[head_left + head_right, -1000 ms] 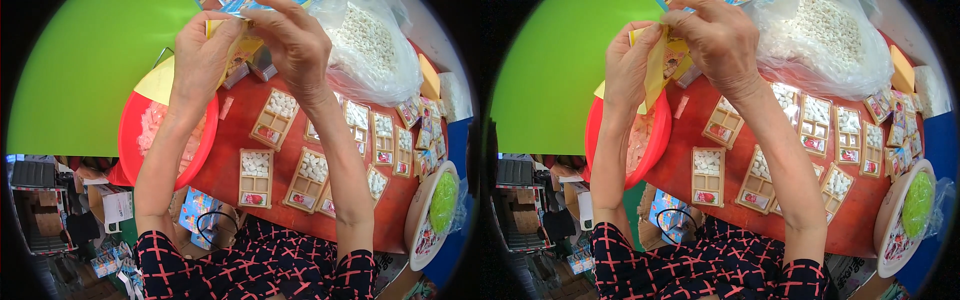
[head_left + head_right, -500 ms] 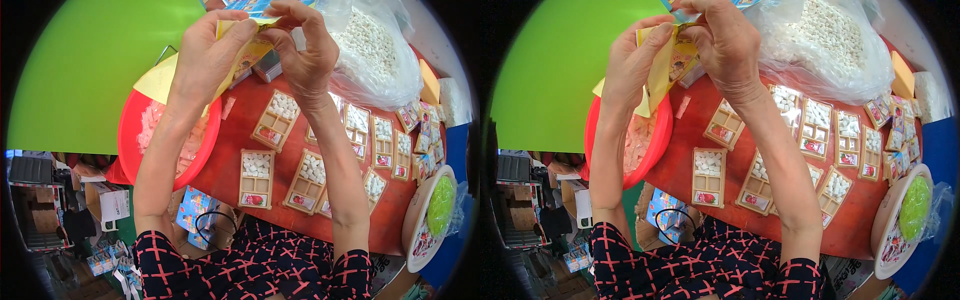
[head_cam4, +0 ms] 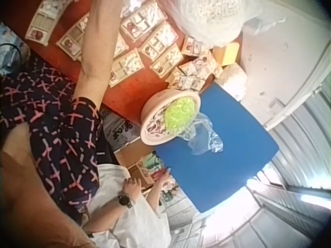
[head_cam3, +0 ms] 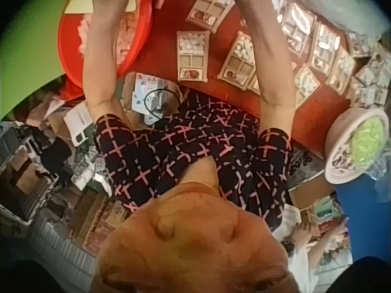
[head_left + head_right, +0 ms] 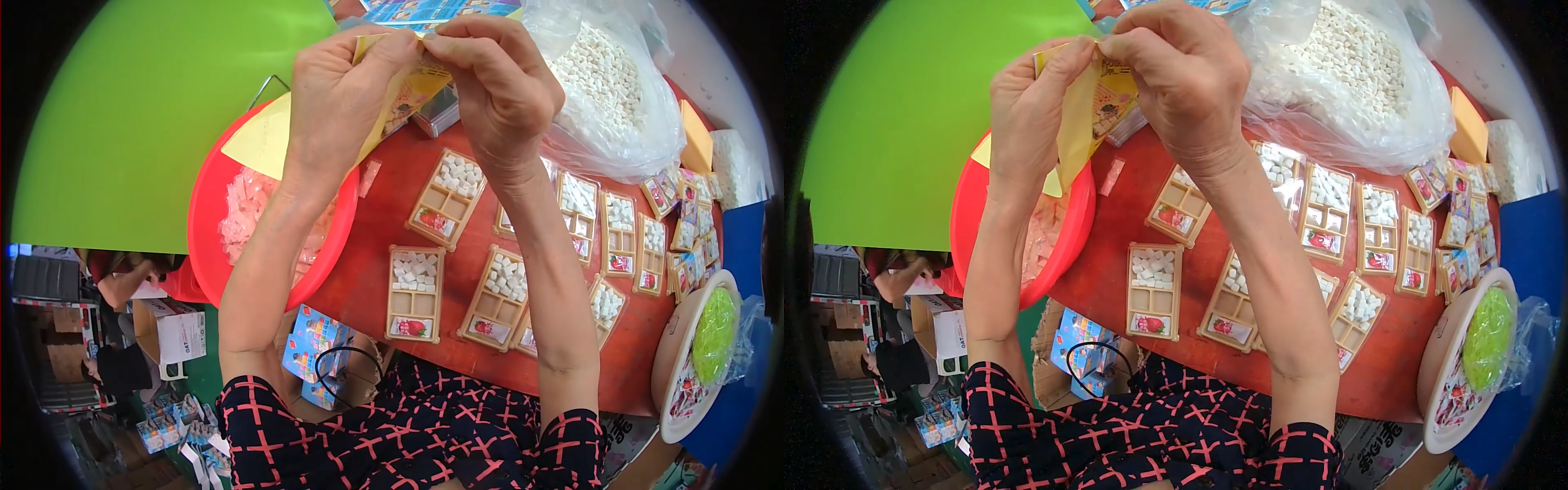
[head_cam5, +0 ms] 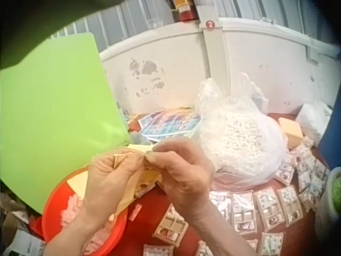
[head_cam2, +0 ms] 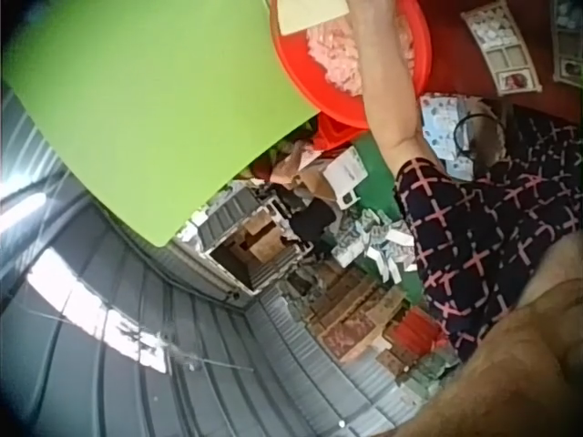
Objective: Packaging small white candies into plastic trays and wrapping them with decorative labels.
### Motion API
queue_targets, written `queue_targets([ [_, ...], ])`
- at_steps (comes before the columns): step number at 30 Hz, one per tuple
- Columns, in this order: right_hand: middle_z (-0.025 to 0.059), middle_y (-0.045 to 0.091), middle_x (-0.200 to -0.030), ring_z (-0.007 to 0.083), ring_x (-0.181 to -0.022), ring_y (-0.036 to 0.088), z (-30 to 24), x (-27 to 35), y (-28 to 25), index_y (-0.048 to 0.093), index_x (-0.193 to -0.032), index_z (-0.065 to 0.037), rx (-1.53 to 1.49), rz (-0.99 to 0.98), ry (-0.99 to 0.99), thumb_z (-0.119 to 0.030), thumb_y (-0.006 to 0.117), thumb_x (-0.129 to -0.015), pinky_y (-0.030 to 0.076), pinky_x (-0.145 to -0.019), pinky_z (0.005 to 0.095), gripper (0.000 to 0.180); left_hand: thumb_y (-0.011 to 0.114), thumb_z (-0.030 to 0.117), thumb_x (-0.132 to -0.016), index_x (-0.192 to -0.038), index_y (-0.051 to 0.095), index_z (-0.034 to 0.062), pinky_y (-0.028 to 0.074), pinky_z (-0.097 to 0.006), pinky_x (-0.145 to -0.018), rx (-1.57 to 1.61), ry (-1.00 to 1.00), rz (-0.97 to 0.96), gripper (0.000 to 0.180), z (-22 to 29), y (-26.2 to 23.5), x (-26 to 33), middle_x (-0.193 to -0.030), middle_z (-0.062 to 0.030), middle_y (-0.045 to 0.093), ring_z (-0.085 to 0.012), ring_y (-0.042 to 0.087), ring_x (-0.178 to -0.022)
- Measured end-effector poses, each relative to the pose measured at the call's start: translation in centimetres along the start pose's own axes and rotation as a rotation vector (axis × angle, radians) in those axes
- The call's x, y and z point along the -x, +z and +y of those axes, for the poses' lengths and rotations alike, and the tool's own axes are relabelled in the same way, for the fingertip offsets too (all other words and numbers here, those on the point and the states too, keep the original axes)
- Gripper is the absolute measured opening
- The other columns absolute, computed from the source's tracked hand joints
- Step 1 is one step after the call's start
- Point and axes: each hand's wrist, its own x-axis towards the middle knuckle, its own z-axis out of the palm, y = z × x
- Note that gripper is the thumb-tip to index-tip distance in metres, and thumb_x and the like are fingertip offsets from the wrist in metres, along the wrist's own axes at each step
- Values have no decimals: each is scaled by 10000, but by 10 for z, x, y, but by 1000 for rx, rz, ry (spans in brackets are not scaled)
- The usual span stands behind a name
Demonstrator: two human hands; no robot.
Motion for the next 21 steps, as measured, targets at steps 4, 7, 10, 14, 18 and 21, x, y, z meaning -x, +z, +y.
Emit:
queue_targets([
  [4, 74, 619, -786, 175, -699, 613, 3, -1, -2, 635, -765, -38, 159, -28, -187, 66, 661, -625, 499, -604, 246, 177, 582, 156, -843, -782, 640, -28, 424, -189, -548, 19, -64, -30, 202, 1, 1, 0, -690, 9, 581, -26, 501, -626],
  [7, 70, 608, -792, 168, -695, 607, 2, 1, -3, 632, -771, -42, 231, -44, -237, 64, 659, -617, 494, -592, 245, 189, 578, 163, -840, -760, 629, -31, 421, -196, -538, -20, -68, -33, 216, 2, 3, 2, -672, 17, 565, -26, 493, -617],
  [10, 49, 590, -824, 163, -689, 594, -2, 7, -5, 628, -783, -58, 316, -64, -233, 57, 656, -610, 485, -566, 251, 210, 571, 164, -842, -748, 626, -25, 417, -200, -530, -18, -67, -10, 218, 2, 4, 4, -665, 21, 561, -26, 487, -606],
  [14, 38, 574, -913, 145, -697, 581, -4, 8, -8, 624, -813, -54, 352, -106, -296, 54, 657, -635, 479, -578, 255, 211, 574, 162, -841, -770, 633, -20, 418, -203, -529, -9, -118, -10, 204, 1, 0, 2, -681, 17, 574, -30, 491, -608],
  [18, 85, 562, -981, 146, -798, 571, -6, -1, -5, 575, -975, -11, 41, 74, -65, 48, 642, -714, 481, -680, 245, 276, 585, 179, -847, -801, 626, -14, 418, -199, -540, -11, -79, 4, 203, -1, -4, -2, -700, 10, 579, -32, 498, -622],
  [21, 111, 522, -991, 143, -708, 554, -15, -1, -10, 526, -1054, 2, 2, 58, 174, 78, 596, -724, 472, -649, 255, 346, 600, 192, -853, -867, 623, -13, 453, -201, -568, -11, -55, -26, 207, -3, -10, -3, -755, -15, 605, -52, 546, -650],
])
